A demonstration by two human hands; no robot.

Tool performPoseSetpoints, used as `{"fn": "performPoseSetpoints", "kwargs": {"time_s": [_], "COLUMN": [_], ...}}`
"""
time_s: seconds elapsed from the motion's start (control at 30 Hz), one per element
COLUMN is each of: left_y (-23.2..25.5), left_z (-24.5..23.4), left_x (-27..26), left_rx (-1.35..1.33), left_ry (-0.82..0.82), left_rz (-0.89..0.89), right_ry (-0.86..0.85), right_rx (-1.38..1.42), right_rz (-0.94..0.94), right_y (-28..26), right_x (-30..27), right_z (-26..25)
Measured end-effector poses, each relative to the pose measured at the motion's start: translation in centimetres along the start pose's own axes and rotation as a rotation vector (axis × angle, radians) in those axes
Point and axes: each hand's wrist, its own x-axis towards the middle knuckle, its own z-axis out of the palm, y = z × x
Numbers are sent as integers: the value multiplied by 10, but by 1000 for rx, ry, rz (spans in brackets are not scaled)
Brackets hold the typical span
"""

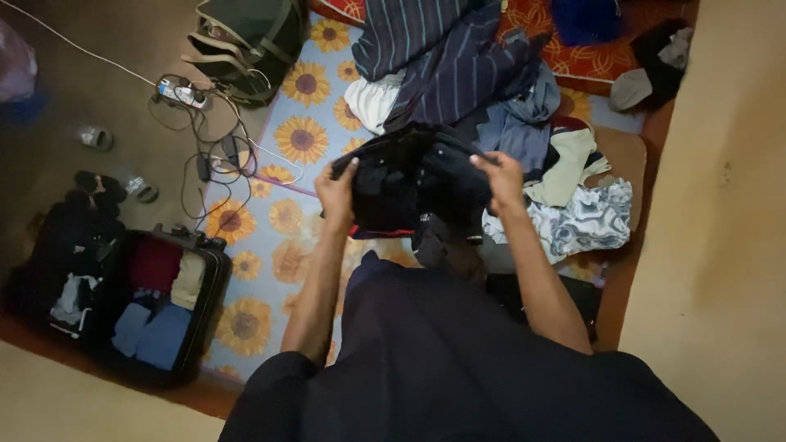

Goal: Folding various items of clothing and placing them into an open suitcase.

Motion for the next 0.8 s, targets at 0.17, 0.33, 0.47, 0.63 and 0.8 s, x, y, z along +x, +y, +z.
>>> {"fn": "performPoseSetpoints", "kwargs": {"time_s": [0.17,0.33,0.47,0.63,0.8], "left_y": [-10,9,10,32,7], "left_z": [49,86,80,72,66], "left_x": [-42,-78,-89,-98,-92], "left_rx": [93,101,337,478,324], "left_ry": [-29,-210,-428,-532,-325], "left_rz": [-27,-23,241,595,197], "right_ry": [-77,-135,-156,-226,-302], "right_rx": [75,113,327,456,121], "right_rz": [52,44,87,184,173], "right_y": [5,27,36,17,1], "right_x": [-35,-48,-51,-66,-52], "right_z": [49,81,84,85,85]}}
